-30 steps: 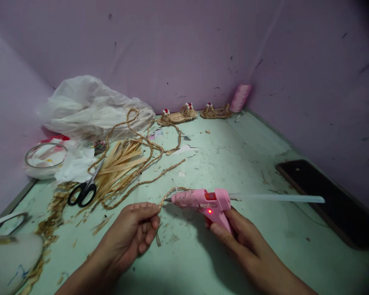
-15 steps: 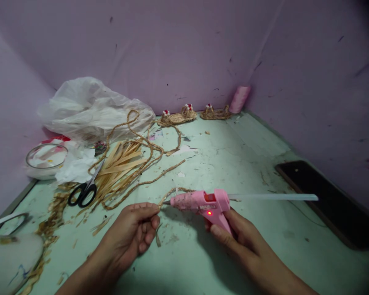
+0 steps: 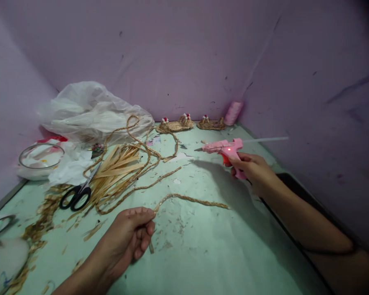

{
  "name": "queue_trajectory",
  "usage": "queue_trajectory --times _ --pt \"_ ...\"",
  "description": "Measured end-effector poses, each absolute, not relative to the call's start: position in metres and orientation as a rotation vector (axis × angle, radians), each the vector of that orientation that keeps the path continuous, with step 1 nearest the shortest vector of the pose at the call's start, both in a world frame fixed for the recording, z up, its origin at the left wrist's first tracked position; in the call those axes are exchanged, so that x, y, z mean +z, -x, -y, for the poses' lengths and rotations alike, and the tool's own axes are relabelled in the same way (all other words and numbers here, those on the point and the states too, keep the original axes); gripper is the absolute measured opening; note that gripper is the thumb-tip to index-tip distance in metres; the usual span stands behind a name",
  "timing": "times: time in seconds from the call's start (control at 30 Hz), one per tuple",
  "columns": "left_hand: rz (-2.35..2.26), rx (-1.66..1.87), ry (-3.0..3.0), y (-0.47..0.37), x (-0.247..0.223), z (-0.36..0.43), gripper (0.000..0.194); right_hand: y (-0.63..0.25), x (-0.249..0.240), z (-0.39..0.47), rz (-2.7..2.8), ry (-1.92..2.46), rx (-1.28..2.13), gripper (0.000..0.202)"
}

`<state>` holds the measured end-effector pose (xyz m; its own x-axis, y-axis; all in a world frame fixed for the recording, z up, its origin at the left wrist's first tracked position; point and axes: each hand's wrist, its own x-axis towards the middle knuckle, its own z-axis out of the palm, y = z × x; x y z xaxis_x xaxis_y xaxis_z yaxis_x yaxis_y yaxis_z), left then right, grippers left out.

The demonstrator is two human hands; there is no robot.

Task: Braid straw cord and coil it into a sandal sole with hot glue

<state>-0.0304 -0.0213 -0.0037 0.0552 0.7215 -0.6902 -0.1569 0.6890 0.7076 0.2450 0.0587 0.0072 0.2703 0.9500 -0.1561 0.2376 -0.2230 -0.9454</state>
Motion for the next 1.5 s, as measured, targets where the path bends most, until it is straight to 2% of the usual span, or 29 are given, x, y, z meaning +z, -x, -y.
queue_trajectory --times 0.2,0.33,0.43,0.47,0.5,0.6,0.73,0.93,1.07,1.2,1.5 --pt "-1.363 0.702 -0.574 0.029 -0.006 0.023 0.032 -0.241 -0.011 -0.095 1.139 1.778 0.96 0.019" --pt "-1.355 0.704 -0.567 0.031 -0.008 0.024 0.033 -0.234 0.0 -0.096 1.28 1.911 0.812 0.024" --pt "-1.346 0.704 -0.55 0.031 -0.008 0.023 0.033 -0.227 0.013 -0.077 1.431 1.958 0.638 0.011" --pt "-1.345 0.705 -0.543 0.03 -0.007 0.023 0.033 -0.223 0.015 -0.067 1.514 1.951 0.588 0.006" --pt "-1.347 0.705 -0.536 0.03 -0.007 0.022 0.032 -0.219 0.015 -0.057 1.721 1.924 0.511 0.01" --pt "-1.365 0.71 -0.524 0.029 -0.007 0.022 0.032 -0.205 0.007 -0.027 2.185 1.642 0.587 0.019" --pt "-1.411 0.713 -0.575 0.025 -0.01 0.024 0.033 -0.191 -0.008 -0.007 2.361 1.549 0.529 0.02" --pt "-1.482 0.718 -0.687 0.019 -0.013 0.025 0.032 -0.182 -0.011 -0.002 2.374 1.61 0.597 0.018" --pt "-1.518 0.719 -0.745 0.016 -0.017 0.025 0.031 -0.174 -0.01 0.008 2.249 1.62 0.802 0.015" --pt "-1.59 0.722 -0.823 0.01 -0.021 0.028 0.029 -0.168 -0.013 0.019 2.105 1.492 0.988 0.021" --pt "-1.647 0.827 -1.094 -0.004 -0.024 0.036 0.024 -0.163 -0.024 0.026 1.928 1.216 1.039 0.025"
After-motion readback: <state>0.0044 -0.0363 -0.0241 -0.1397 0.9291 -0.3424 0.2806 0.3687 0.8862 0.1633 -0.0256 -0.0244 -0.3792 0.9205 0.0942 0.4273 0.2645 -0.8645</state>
